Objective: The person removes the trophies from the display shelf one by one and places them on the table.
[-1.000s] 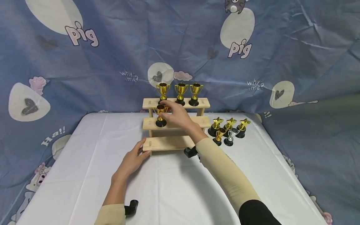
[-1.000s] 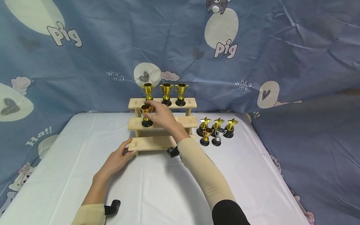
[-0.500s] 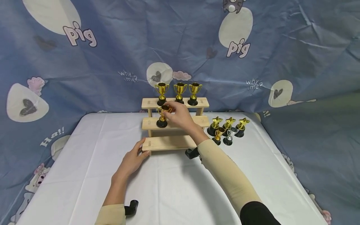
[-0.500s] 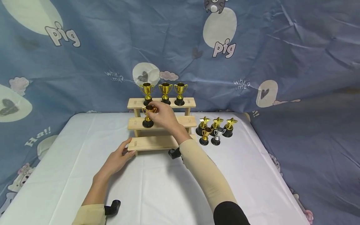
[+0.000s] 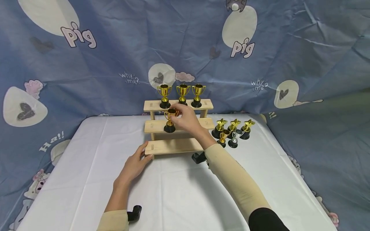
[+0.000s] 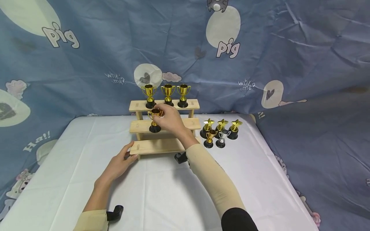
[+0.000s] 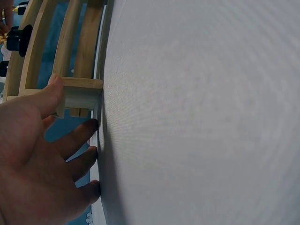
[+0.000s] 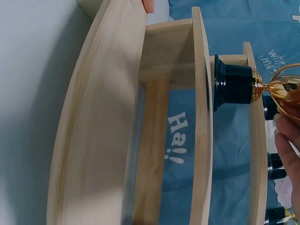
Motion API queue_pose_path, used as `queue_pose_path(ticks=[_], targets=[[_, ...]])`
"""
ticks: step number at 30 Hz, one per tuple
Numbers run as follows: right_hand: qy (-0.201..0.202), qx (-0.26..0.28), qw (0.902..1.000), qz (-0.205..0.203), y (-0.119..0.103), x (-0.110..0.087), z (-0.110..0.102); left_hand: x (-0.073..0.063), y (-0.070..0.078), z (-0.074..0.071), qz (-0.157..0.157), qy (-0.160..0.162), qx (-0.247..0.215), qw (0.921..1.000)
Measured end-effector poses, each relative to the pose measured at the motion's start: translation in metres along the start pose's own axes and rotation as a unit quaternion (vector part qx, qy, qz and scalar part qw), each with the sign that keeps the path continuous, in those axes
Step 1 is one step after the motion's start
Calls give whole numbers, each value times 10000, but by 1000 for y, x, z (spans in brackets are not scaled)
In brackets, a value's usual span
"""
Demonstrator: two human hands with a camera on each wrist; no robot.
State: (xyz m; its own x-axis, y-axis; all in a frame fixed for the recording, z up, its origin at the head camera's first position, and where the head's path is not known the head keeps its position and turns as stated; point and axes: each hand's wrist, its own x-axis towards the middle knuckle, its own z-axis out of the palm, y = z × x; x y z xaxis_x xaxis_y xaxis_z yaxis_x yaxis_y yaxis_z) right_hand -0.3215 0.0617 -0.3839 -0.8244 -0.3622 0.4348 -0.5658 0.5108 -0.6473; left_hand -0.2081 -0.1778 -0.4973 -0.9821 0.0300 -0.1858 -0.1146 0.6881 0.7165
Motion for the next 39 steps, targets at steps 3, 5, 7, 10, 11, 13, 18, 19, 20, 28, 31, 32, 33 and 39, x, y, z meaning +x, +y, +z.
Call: queue_pose_path(ticks=[3,5,7,10,11,13,18,19,20,28,31,32,33,39], targets=[[26,-59,9999,-83,-1,-1,-1,0,0,0,21,18,13,10000],[31,-139,9998,-124,-1,-2,-3,0,0,0,31,25,19,10000],[29,-251,9996,-141,-2,-3,-5,0,0,0,20,20,11,10000],[18,-394,9992,-112,-2,-6,-8,0,0,1,-14,6,-19,10000],[22,-405,9991,-94,-2,-7,-9,1,0,2,-28,1,-27,10000],[61,-377,9993,-57,-1,-8,-11,1,0,2,-25,8,-31,10000],[196,-258,9995,55,2,-13,-16,2,-2,3,63,22,49,10000],[212,-253,9994,78,3,-14,-17,2,-2,3,84,22,57,9999],[226,-250,9994,96,4,-15,-17,2,-2,3,105,18,59,9999],[259,-341,9990,128,12,-25,-23,2,-1,2,93,-15,14,10000],[317,-399,9987,93,14,-28,-26,2,-1,1,54,-13,33,10000],[345,-391,9986,86,14,-29,-27,2,0,1,39,-7,38,10000],[374,-393,9985,83,15,-30,-28,2,0,0,28,-5,37,10000],[522,-413,9978,46,20,-34,-36,1,0,0,29,-48,22,10000]])
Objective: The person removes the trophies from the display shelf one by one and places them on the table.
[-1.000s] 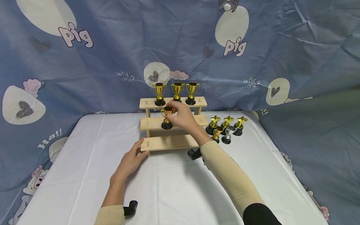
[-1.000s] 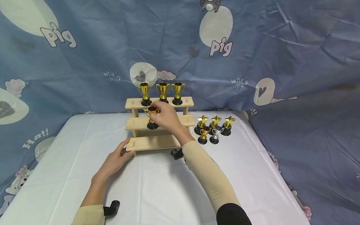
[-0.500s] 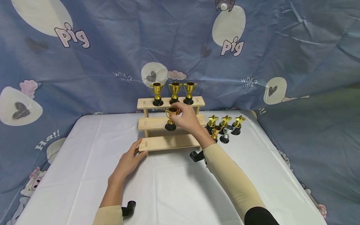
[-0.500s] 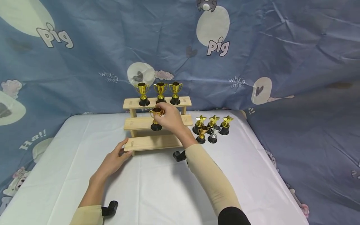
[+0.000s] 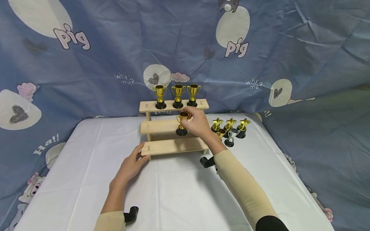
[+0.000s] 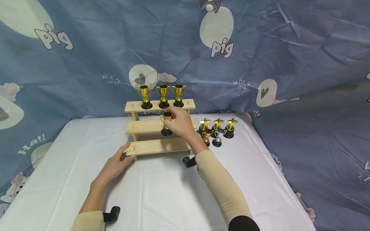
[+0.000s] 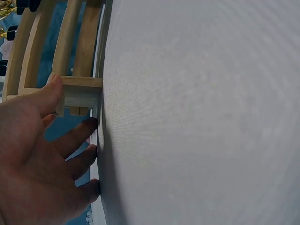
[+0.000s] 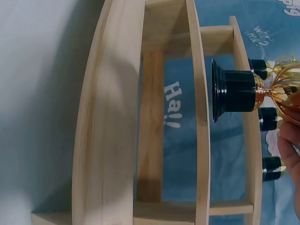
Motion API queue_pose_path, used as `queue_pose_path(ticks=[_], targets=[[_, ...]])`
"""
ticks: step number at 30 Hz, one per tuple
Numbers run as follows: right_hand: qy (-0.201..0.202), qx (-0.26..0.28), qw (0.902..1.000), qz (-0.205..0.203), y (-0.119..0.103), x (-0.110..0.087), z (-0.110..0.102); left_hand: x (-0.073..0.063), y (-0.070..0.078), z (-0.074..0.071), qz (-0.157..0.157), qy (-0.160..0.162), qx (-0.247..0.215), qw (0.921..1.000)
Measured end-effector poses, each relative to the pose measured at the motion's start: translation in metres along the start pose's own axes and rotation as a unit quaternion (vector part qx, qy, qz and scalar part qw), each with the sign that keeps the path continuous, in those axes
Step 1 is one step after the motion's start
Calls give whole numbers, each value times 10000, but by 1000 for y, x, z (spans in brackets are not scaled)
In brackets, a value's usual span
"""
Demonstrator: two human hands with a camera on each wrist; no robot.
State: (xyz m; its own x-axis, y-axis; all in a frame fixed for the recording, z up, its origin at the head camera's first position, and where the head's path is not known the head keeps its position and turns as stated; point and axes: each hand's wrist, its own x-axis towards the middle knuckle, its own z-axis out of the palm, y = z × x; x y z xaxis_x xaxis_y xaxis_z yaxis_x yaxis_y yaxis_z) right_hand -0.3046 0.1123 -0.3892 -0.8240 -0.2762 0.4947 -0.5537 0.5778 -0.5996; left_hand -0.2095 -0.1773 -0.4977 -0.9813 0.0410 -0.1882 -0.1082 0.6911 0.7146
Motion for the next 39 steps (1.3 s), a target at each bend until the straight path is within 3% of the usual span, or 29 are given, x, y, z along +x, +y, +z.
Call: queue_pose_path(ticks=[12,39], targets=[[134,-353,9992,-95,7,-5,-12,0,1,0,-10,11,0,10000],[484,-504,9975,-56,27,-21,-42,1,-1,0,85,1,51,10000]])
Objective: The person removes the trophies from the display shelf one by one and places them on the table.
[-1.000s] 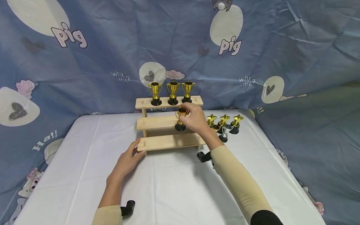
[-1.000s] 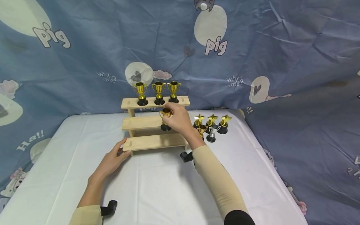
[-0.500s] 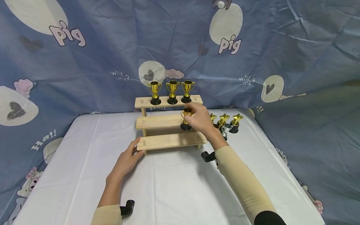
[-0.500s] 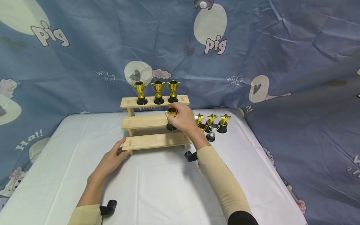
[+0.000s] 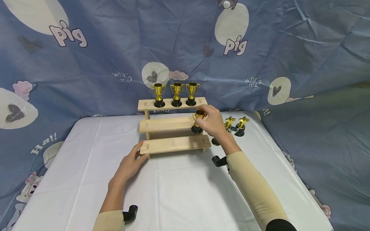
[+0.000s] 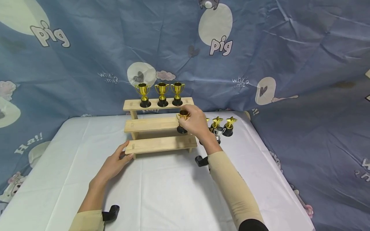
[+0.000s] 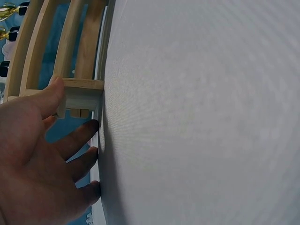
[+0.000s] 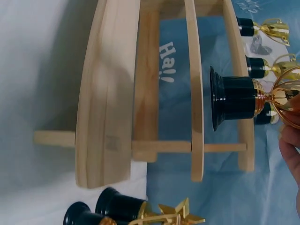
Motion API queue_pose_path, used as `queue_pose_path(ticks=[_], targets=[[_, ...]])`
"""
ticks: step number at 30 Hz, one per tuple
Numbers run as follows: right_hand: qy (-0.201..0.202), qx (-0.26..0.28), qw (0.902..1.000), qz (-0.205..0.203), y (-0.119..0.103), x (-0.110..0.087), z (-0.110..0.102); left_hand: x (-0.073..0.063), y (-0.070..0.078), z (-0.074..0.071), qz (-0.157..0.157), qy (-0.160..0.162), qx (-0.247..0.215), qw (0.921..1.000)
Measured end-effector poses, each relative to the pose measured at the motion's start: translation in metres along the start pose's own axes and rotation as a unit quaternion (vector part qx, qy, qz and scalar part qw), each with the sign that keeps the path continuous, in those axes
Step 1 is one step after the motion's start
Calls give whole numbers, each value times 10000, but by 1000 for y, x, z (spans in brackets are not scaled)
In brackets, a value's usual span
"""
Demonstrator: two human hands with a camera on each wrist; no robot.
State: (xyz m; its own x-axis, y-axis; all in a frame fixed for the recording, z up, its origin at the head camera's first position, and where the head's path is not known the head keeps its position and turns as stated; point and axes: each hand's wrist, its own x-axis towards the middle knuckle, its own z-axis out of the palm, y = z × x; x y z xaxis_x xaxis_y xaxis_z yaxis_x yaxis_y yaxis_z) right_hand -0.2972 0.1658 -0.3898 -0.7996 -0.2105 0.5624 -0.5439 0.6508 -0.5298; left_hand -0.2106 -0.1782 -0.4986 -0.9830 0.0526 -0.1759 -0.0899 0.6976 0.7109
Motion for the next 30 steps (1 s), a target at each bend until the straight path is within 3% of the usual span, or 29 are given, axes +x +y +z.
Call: queue_pose_path(ticks=[30], targets=[[690,-263,9954,609,40,-19,-53,1,2,0,-79,-132,-33,9999]])
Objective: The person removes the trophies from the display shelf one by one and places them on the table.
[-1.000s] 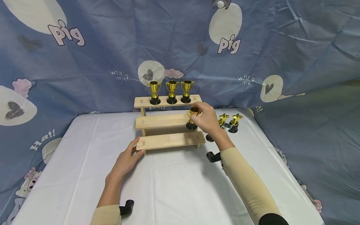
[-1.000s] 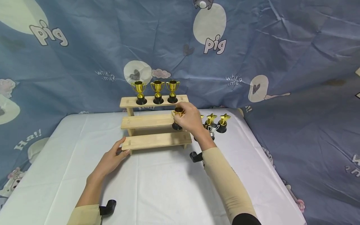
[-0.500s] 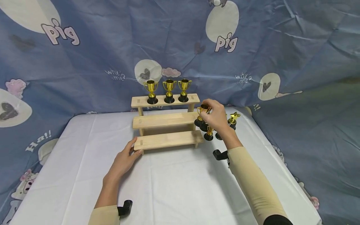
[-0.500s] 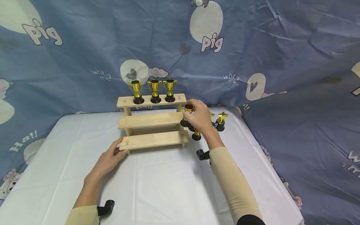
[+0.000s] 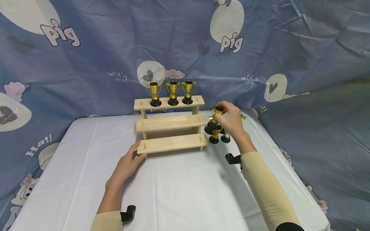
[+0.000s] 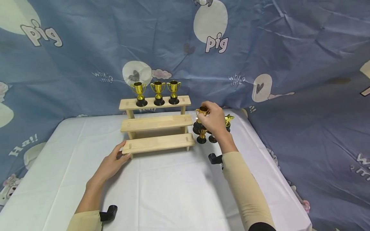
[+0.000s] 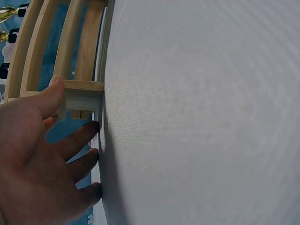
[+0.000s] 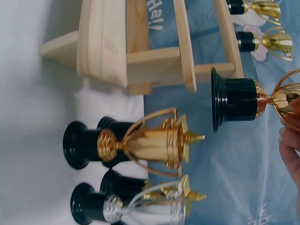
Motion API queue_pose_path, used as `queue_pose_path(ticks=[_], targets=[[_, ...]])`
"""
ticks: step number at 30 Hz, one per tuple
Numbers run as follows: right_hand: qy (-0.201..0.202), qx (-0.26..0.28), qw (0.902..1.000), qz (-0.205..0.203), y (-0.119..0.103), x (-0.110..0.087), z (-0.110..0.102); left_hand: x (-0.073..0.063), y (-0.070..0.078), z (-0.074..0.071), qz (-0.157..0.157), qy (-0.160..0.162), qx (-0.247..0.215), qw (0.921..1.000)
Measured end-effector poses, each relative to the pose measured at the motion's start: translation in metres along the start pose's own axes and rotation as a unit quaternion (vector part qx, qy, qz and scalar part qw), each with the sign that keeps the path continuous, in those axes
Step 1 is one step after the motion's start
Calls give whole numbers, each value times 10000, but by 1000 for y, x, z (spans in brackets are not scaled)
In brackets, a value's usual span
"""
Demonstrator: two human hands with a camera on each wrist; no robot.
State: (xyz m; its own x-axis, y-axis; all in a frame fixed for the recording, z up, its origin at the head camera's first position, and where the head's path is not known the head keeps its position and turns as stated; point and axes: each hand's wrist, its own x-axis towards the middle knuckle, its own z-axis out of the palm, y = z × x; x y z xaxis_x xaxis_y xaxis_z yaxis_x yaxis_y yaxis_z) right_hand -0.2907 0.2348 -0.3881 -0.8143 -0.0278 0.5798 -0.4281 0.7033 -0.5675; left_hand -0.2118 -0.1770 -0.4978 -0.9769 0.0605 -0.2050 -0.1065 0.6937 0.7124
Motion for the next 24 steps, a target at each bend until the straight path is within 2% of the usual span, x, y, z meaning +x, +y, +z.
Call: queue_pose_path(ticks=[12,24], targets=[[229,-82,9996,131,25,-9,-23,1,0,1,56,26,24,10000],[490,-442,9974,290,46,-13,-42,3,-2,2,33,45,94,9999]])
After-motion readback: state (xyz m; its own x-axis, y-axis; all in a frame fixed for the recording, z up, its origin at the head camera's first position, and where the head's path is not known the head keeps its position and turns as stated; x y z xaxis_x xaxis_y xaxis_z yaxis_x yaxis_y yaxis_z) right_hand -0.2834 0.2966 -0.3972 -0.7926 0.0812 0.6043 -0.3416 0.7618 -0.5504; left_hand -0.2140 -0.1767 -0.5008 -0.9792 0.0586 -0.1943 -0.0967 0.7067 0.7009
